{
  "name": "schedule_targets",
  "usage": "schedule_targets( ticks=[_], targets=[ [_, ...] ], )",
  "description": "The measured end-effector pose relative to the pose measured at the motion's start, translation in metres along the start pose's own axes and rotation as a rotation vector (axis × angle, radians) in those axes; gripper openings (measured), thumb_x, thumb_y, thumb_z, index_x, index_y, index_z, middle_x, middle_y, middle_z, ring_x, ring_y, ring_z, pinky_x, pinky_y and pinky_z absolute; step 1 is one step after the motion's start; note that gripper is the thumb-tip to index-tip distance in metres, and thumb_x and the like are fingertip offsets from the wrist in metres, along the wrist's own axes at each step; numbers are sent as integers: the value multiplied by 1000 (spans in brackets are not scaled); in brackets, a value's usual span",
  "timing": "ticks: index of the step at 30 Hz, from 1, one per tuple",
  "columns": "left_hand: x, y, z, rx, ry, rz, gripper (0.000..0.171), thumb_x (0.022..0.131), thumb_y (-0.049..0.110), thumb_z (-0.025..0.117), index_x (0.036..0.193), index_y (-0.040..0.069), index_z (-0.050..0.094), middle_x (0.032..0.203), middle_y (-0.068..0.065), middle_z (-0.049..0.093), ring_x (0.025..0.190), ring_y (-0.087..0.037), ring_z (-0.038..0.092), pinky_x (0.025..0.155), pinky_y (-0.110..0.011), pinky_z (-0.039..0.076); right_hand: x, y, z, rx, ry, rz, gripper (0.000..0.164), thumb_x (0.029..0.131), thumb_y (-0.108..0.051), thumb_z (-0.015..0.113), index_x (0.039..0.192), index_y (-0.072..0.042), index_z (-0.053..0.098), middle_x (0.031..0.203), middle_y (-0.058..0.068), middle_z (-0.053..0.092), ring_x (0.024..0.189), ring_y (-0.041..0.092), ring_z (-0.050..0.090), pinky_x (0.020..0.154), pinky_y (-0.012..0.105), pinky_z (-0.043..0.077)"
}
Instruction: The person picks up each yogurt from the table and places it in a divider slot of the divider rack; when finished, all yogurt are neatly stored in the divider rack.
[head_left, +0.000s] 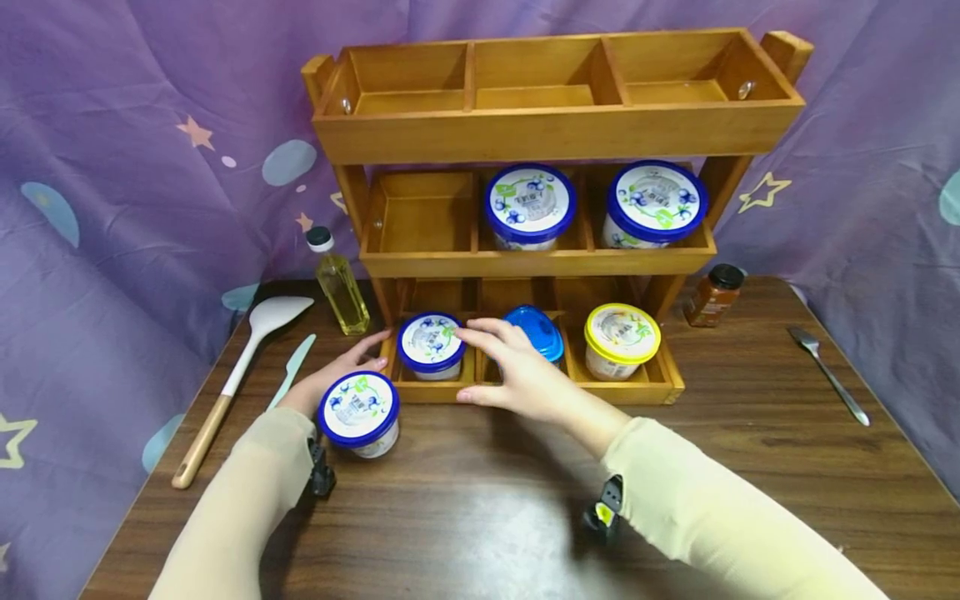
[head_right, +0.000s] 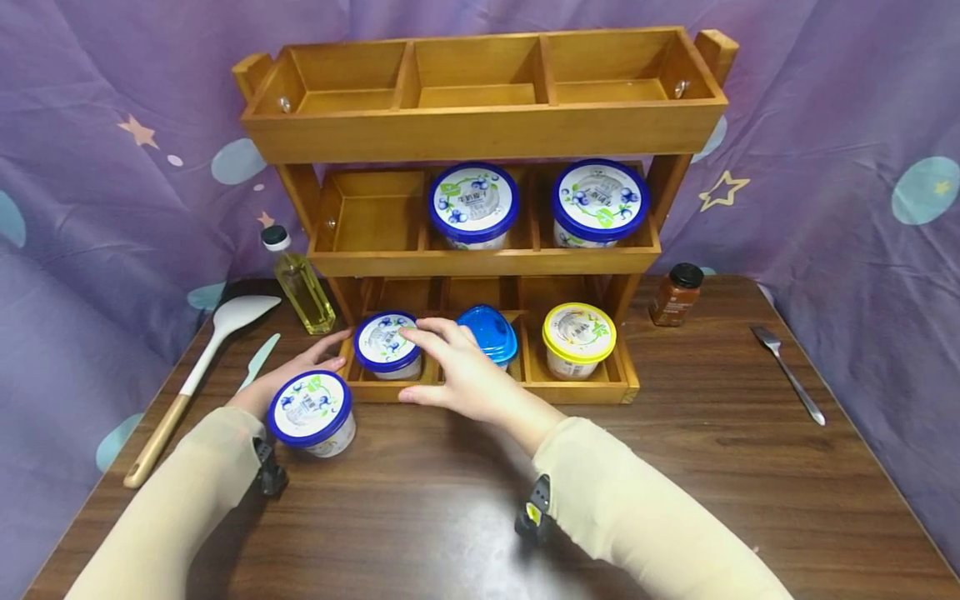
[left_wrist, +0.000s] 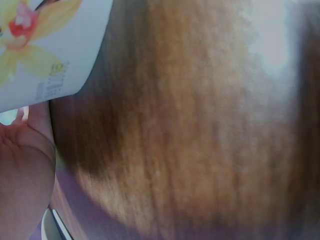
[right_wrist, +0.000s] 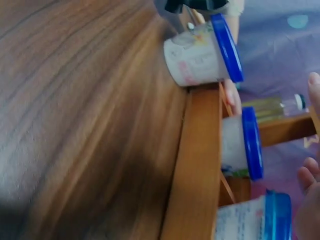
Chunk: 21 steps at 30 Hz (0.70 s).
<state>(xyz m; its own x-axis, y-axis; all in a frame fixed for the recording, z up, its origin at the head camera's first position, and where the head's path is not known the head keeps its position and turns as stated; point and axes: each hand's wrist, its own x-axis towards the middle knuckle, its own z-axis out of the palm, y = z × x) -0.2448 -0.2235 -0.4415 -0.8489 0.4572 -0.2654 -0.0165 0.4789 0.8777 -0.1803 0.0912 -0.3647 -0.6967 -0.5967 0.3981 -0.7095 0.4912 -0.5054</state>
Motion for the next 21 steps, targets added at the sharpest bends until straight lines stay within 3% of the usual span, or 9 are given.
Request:
schedule_targets(
  ticks=[6,13,21],
  targets=[
    [-1,2,0,17,1,-31,63,100,34,43,152,17,12,132,-30,38,120,-40,39,102,-52,26,6,-10,23,39,-156,-34,68,77,-35,77,135,-13,51,138,15,44,126,28,40,103,42,34],
    [1,3,0,39,4,-10,62,99,31,43,151,14,14,128,-30,43,117,-40,43,100,-53,29,15,-24,48,36,-305,-30,72,78,-40,75,139,-16,46,144,17,34,131,31,35,105,42,31],
    [-1,0,-1,-13,-1,-3,61,100,29,43,151,15,13,127,-31,43,111,-36,49,95,-42,36,25,-32,75,31,-322,-10,70,77,-40,76,137,-17,48,144,25,27,131,39,31,103,48,31]
  ],
)
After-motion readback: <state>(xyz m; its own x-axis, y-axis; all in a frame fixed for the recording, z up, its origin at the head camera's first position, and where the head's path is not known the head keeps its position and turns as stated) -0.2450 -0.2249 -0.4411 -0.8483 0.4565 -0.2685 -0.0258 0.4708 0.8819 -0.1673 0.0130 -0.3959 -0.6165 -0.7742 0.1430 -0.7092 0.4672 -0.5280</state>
